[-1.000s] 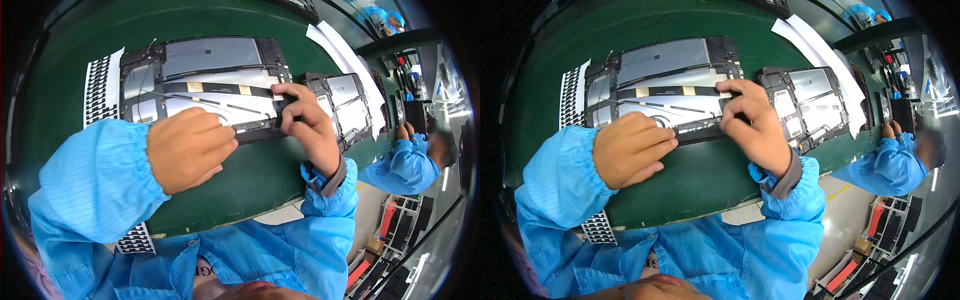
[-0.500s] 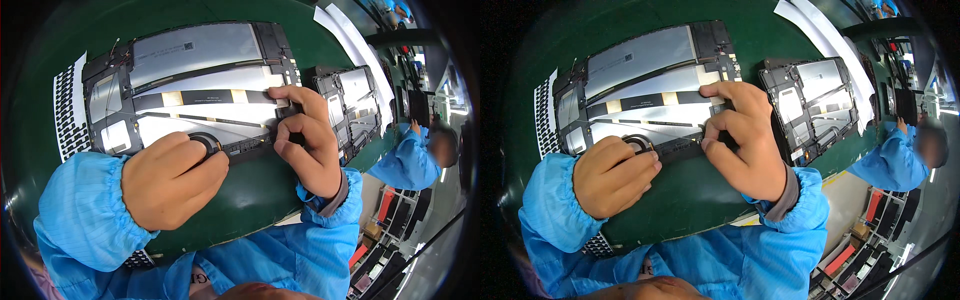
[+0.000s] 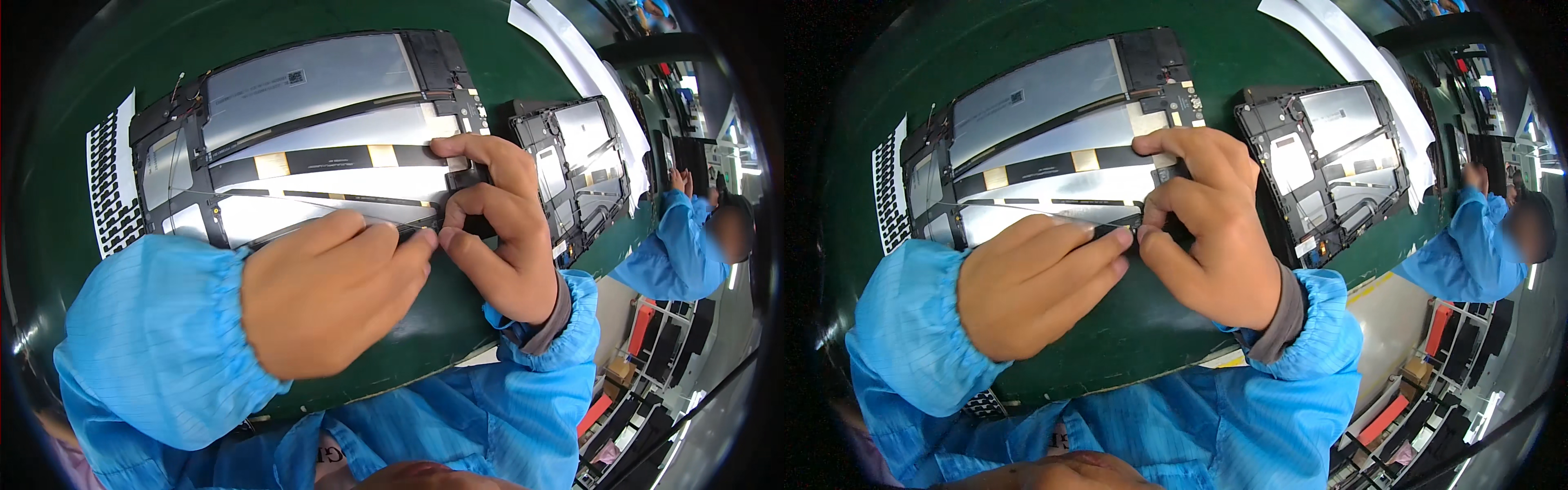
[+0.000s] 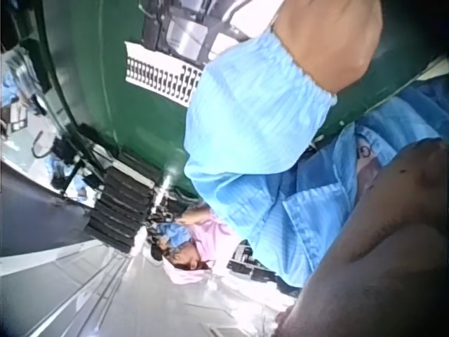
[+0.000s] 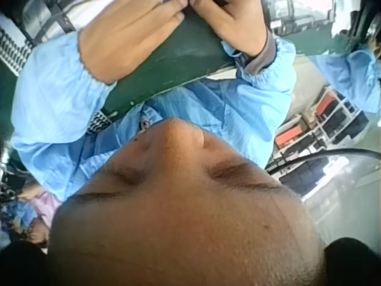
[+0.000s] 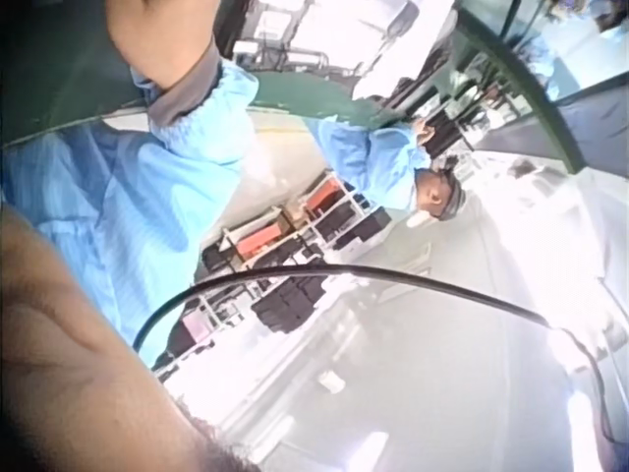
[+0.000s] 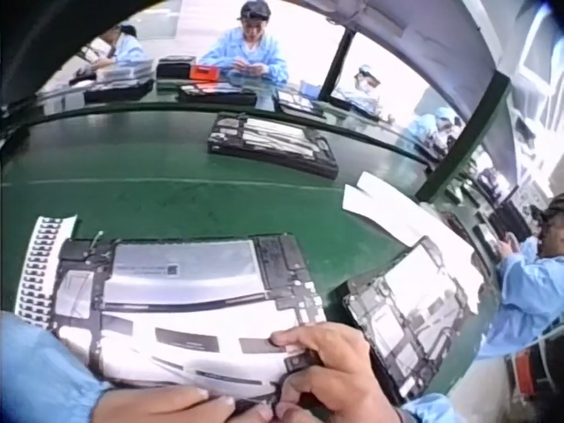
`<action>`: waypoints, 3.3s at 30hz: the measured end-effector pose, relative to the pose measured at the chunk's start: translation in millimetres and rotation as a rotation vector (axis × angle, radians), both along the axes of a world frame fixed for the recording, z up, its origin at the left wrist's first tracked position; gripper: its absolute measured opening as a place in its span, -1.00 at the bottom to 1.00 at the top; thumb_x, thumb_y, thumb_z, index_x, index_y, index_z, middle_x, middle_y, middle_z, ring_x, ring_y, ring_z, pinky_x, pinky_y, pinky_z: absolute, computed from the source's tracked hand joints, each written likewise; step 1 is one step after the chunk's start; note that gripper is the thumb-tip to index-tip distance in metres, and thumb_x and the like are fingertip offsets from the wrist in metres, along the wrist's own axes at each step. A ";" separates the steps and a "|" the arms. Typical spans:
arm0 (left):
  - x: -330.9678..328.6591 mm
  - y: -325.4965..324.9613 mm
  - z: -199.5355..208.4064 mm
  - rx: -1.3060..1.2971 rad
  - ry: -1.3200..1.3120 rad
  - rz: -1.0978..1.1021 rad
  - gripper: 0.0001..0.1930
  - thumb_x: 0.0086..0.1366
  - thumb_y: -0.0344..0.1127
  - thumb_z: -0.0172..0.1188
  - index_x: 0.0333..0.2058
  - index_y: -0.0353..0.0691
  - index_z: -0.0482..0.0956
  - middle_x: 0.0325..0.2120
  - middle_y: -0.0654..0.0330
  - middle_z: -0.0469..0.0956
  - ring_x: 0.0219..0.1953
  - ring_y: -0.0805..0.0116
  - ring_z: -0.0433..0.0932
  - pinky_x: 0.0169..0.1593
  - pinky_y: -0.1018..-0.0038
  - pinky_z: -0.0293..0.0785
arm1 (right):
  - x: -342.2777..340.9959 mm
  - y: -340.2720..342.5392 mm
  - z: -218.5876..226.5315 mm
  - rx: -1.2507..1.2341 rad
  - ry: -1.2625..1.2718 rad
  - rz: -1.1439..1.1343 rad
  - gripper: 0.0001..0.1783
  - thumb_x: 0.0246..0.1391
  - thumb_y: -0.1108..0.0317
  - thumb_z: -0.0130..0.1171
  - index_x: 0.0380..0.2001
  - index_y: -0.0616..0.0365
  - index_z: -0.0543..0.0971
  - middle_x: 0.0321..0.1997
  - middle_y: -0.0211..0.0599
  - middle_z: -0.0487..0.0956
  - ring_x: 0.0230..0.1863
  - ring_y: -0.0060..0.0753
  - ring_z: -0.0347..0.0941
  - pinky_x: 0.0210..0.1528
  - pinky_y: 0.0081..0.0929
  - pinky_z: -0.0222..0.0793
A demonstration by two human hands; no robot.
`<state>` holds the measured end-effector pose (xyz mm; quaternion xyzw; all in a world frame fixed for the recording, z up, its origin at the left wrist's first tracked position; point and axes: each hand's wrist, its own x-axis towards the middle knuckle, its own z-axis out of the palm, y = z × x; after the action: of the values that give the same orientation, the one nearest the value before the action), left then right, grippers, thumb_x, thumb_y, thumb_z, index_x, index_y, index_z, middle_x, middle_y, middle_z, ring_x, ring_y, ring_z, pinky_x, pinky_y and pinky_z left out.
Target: Assembling internal components and applying adhesive strips to an electronic device on a factory production line.
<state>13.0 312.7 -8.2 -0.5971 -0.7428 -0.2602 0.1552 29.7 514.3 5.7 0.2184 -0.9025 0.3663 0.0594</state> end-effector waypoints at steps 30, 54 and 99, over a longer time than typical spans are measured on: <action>0.4 5.6 1.6 -0.188 -0.046 0.024 -0.68 -0.07 -0.34 0.00 -0.28 -0.30 0.49 -0.27 0.12 0.43 -0.28 0.27 0.37 -0.11 0.33 0.31 | 5.4 1.0 2.8 0.081 0.193 0.008 -0.80 -0.51 0.60 0.18 -0.62 0.22 0.49 -0.31 -0.16 0.44 -0.23 -0.14 0.31 -0.24 -0.35 0.25; 55.1 -137.8 -21.0 -0.225 -0.216 0.624 -0.04 -0.23 -0.14 0.33 0.11 -0.40 0.00 0.04 -0.19 0.15 0.13 -0.12 0.08 0.16 0.04 -0.10 | -22.6 7.4 17.7 -0.973 -0.718 -0.261 -0.64 -0.13 0.38 0.17 -0.24 0.37 0.40 -0.35 -0.22 0.49 -0.38 -0.50 0.43 -0.31 -0.54 0.35; -204.0 -181.2 -5.0 -0.248 -0.311 0.980 -0.35 0.08 0.02 0.09 0.02 -0.36 0.25 0.02 -0.11 0.23 0.11 0.04 0.17 0.17 0.35 0.05 | -309.9 -34.2 -61.6 -0.042 -0.058 -0.712 -0.42 -0.12 -0.11 -0.08 -0.32 0.22 0.55 -0.20 0.03 0.48 -0.09 0.09 0.32 -0.02 -0.25 0.17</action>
<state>-190.9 131.5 -13.2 -0.1481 -0.9742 -0.1530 0.0748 -280.2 480.1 -55.9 -0.1214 -0.9156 0.3474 0.1619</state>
